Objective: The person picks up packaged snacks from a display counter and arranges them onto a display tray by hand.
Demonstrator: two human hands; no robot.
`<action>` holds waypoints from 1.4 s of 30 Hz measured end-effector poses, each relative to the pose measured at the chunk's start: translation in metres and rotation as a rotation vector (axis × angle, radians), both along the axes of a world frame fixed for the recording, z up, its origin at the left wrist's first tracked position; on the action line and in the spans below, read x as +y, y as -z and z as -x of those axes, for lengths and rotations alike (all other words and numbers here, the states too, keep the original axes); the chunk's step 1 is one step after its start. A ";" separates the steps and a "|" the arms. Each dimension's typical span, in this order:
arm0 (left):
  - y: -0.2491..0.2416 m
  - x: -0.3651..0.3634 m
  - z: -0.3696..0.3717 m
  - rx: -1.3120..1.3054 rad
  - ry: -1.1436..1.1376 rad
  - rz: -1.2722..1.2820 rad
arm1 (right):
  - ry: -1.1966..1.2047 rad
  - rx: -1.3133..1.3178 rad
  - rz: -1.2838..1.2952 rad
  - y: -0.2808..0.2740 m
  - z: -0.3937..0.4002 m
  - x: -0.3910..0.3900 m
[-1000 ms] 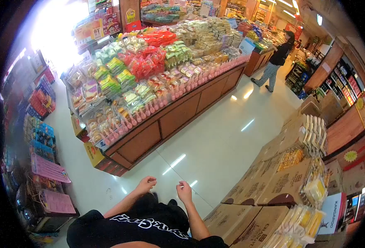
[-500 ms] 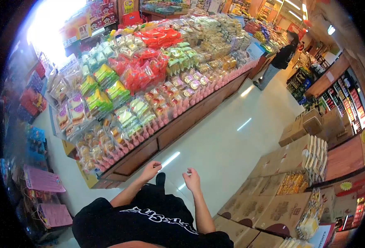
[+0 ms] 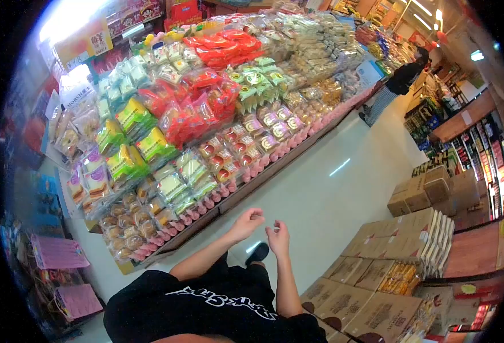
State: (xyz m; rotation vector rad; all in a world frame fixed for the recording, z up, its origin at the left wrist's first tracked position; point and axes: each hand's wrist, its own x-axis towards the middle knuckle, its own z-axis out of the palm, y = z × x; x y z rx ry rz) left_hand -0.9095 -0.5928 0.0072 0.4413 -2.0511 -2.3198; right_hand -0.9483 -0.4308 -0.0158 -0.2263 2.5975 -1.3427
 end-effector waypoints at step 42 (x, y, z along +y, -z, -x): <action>0.001 -0.077 0.400 -0.415 -0.536 -0.238 | -0.616 -0.051 0.059 -0.032 0.484 -0.130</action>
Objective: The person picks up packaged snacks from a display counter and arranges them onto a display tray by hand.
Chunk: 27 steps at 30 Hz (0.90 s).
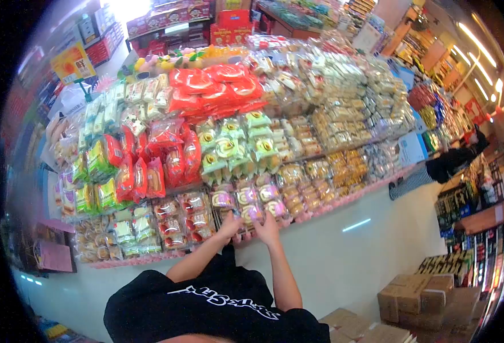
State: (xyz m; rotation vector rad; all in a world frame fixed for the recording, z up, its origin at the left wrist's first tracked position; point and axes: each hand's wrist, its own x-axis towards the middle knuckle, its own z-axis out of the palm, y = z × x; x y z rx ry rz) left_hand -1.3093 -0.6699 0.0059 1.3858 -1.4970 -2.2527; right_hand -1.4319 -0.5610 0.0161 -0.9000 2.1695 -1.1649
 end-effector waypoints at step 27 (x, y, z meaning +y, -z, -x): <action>0.021 0.021 0.067 -0.171 -0.617 0.207 | -0.299 -0.146 0.131 0.053 0.077 -0.048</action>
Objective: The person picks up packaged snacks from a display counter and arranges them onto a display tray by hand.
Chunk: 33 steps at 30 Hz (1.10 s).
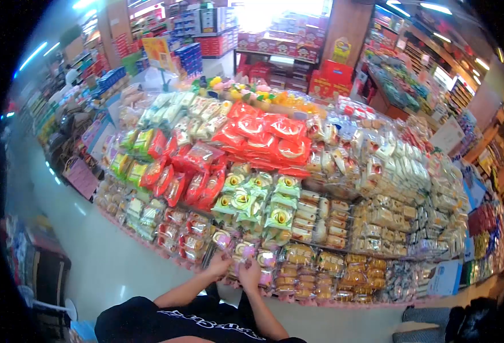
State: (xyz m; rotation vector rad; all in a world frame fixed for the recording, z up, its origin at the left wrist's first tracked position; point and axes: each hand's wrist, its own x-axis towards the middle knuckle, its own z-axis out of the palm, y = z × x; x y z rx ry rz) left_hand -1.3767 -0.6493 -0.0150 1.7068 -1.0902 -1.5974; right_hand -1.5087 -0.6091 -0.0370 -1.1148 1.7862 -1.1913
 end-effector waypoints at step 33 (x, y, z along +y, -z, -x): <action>-0.126 0.255 -0.426 -0.450 -1.000 0.817 | -1.032 -0.125 0.410 -0.170 -0.465 0.127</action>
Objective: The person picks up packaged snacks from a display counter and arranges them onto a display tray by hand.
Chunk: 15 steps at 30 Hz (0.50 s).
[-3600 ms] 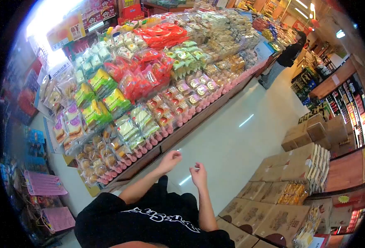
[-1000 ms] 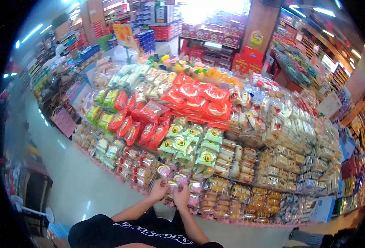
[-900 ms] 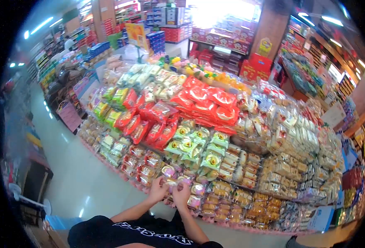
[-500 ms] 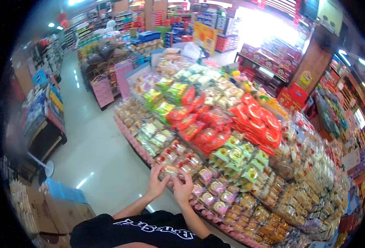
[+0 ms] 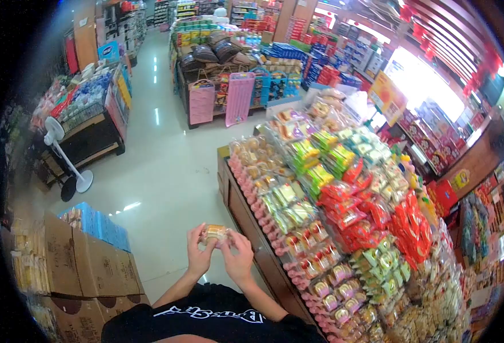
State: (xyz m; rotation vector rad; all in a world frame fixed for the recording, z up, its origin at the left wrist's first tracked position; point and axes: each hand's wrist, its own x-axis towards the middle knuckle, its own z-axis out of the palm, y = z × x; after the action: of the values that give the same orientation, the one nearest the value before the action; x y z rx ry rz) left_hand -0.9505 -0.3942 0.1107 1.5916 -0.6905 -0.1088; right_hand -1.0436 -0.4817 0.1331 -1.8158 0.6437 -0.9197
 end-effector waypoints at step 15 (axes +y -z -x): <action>-0.023 0.035 -0.168 -0.058 -0.492 -0.056 | -0.432 0.045 -0.063 -0.016 -0.215 0.024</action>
State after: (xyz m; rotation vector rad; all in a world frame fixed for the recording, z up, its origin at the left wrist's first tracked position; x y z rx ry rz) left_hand -0.7821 -0.3596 0.1337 1.7800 -0.3256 0.2833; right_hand -0.8283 -0.4574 0.1486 -1.8247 0.2838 -0.5632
